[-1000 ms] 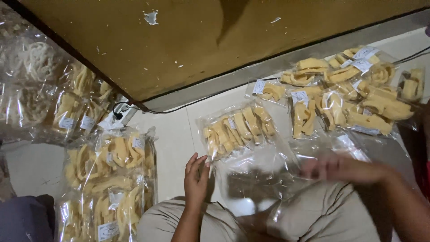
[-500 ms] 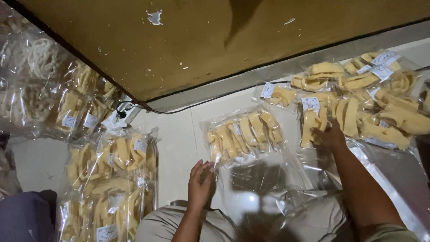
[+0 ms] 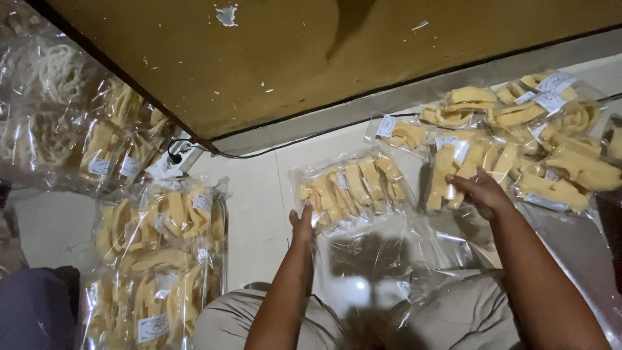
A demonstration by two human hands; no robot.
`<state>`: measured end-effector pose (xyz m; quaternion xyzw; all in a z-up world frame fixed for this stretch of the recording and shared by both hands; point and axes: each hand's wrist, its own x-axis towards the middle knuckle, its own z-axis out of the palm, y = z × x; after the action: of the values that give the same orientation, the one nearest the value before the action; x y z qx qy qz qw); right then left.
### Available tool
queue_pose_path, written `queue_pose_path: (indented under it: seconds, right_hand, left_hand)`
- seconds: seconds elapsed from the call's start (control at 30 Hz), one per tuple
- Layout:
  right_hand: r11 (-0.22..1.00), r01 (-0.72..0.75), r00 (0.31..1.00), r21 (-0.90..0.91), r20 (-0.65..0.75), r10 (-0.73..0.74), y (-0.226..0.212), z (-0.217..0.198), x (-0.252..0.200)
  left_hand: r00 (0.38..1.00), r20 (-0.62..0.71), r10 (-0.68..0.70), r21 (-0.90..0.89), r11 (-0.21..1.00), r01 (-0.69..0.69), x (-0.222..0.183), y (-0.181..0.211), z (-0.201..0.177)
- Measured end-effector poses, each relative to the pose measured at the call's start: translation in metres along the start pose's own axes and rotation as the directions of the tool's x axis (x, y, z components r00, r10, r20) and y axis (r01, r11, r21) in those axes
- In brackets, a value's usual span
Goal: Manually packing dried food strips into clear plastic bags on the floor.
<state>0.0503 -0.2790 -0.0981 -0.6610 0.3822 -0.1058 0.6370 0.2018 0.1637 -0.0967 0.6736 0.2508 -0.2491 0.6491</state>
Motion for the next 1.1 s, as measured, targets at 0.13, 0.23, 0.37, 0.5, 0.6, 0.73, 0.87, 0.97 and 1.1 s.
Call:
queue_pose_path:
  seconds: [0.13,0.23,0.37,0.5,0.6,0.73,0.87,0.97,1.1]
  right_hand:
    - [0.971,-0.197,0.945,0.137,0.290,0.151,0.048,0.014,0.034]
    - [0.942,-0.269,0.896,0.200,0.411,0.168,0.007,0.062,0.012]
    - [0.931,-0.321,0.870,0.176,0.443,0.216,-0.020,0.100,0.005]
    - [0.941,-0.256,0.912,0.221,0.378,0.160,-0.049,0.098,-0.020]
    - [0.964,-0.151,0.955,0.219,0.284,0.085,-0.068,0.076,-0.047]
    - [0.972,-0.071,0.975,0.225,0.224,0.019,-0.070,0.034,-0.097]
    - [0.963,-0.079,0.971,0.259,0.238,0.016,-0.047,0.023,-0.151]
    - [0.888,-0.248,0.945,0.387,0.299,0.134,-0.071,0.053,-0.215]
    - [0.847,-0.447,0.895,0.289,0.141,0.424,-0.170,0.102,-0.341]
  left_hand:
    - [0.999,0.021,0.047,0.121,0.991,-0.050,0.060,-0.020,0.010]
    - [0.999,0.008,0.051,0.180,0.982,-0.052,0.083,-0.012,0.010]
    - [0.986,0.104,0.130,0.135,0.980,-0.143,0.105,-0.003,0.008]
    - [0.947,0.016,0.320,-0.060,0.946,-0.319,0.004,0.070,0.004]
    - [0.893,-0.002,0.450,0.115,0.887,-0.447,-0.045,0.101,-0.010]
    - [0.674,0.259,0.691,0.166,0.656,-0.736,-0.122,0.085,-0.020]
    - [0.689,0.583,0.431,0.236,0.722,-0.651,-0.229,0.079,-0.010]
    - [0.638,0.662,0.393,0.048,0.828,-0.559,-0.251,0.058,-0.004]
    - [0.573,0.738,0.357,-0.112,0.902,-0.417,-0.256,0.014,0.004]
